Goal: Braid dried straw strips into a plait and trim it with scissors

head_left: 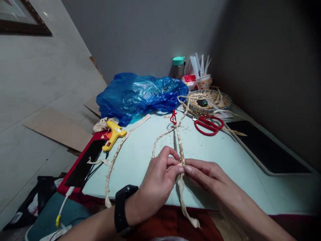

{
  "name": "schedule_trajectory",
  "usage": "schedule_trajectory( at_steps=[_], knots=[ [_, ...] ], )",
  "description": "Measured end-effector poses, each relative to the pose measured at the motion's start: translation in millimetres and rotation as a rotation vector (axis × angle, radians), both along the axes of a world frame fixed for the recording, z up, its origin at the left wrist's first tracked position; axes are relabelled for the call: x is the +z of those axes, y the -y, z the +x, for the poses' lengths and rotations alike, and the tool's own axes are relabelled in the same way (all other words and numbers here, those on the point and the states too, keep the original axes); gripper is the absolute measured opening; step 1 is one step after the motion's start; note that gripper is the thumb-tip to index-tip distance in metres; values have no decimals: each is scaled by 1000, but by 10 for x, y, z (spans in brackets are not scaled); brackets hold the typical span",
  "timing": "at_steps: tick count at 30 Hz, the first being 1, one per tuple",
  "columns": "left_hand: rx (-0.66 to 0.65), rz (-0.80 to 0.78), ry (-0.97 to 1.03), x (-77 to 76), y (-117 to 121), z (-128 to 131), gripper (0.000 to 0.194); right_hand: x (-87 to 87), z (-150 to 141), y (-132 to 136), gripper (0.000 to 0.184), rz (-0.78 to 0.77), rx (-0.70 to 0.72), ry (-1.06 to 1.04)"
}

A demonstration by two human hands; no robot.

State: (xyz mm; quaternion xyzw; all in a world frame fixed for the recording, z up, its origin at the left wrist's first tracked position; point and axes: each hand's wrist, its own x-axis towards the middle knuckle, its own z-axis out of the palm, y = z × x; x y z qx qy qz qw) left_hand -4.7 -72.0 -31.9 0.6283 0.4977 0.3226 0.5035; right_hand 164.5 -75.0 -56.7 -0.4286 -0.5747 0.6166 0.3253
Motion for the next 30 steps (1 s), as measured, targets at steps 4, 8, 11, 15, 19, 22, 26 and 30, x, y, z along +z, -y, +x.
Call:
schedule_trajectory(
  at_steps=[4, 8, 11, 15, 19, 22, 26, 30],
  knots=[
    [-121, 218, -263, 96, 20, -21, 10, -3, -38, 25, 30, 24, -62, -29],
    [-171, 294, -430, 103, 68, -29, 11, 38, -81, 66, 36, 60, -117, 42],
    [-157, 429, -568, 78, 124, -47, 20, 59, -97, 85, 42, 91, -146, 62],
    [-93, 592, -630, 61, 231, -43, 20, 64, -92, 97, 38, 51, -159, 19],
    [28, 887, -774, -2, 356, 61, 22, 49, -81, 114, 34, -71, -155, -99],
    [129, 1113, -873, -111, 453, 176, 29, 50, -78, 121, 36, -115, -170, -166],
    [60, 1174, -980, -208, 561, 244, 33, 82, -74, 125, 36, -178, -170, -240],
    [1, 1060, -605, -72, 499, 125, 20, 74, -32, 124, 31, -189, -167, -297]
  ],
)
